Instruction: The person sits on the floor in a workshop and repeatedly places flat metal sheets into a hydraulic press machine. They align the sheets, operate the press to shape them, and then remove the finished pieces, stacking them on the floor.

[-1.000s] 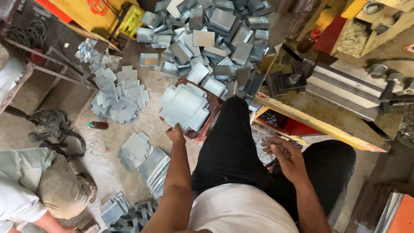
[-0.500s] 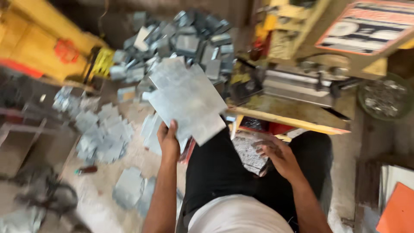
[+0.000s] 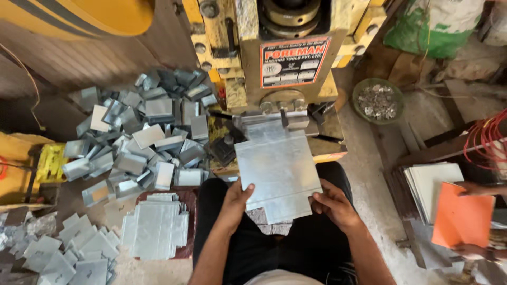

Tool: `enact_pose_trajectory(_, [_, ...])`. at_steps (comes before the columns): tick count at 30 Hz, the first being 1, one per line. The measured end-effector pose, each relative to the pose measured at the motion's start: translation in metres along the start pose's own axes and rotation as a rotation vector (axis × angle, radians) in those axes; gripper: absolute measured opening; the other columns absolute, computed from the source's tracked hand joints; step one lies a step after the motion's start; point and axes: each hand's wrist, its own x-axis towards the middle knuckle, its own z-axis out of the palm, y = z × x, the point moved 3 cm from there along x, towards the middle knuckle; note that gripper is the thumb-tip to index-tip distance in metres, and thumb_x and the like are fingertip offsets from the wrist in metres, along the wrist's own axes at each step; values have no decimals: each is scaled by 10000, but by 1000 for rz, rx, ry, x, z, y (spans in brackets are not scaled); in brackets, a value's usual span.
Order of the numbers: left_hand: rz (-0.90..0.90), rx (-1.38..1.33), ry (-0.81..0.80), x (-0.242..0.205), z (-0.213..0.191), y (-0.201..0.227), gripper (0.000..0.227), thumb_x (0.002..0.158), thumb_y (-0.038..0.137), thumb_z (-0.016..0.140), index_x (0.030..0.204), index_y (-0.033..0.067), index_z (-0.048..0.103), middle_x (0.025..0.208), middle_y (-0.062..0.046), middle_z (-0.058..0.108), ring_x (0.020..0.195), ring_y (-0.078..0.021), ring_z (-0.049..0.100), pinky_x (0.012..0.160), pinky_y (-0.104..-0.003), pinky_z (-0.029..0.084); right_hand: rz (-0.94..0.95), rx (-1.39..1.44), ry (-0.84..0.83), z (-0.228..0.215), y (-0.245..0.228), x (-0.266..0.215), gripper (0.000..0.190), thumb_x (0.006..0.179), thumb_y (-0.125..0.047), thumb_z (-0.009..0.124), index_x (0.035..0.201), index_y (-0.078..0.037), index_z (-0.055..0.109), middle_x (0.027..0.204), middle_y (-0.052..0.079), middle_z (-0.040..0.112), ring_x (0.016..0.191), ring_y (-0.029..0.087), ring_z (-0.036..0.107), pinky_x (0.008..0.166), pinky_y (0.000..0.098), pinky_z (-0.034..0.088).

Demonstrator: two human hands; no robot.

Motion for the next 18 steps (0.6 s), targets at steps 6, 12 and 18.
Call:
enact_pose_trajectory(6, [-206, 130, -9, 15, 14, -8, 667, 934, 152, 637, 1532, 94, 347, 1151, -133, 687, 846, -210, 658, 712, -384, 550, -47, 63, 45, -14, 8, 18, 407, 973, -152, 620, 1338, 17, 558, 939, 82, 668, 757, 157, 564, 706, 306, 471])
enact_pose_trajectory(12, [-58, -5, 107, 25, 4, -26, 432, 1023, 111, 559, 1433, 2, 483, 1084, -41, 719, 845, -103, 677, 719, -309, 552, -51, 123, 109, -3, 5, 25, 442, 969, -152, 606, 1378, 1, 538, 999, 85, 690, 814, 173, 602, 721, 319, 479])
enact_pose_trajectory(18, [-48, -53, 37, 34, 6, -31, 396, 1047, 127, 533, 1418, -10, 509, 917, -91, 710, 751, -146, 666, 693, -305, 537, -168, 179, 272, 1, -14, 33, 554, 955, -78, 576, 1487, -4, 438, 1096, 70, 706, 964, 151, 682, 848, 306, 549])
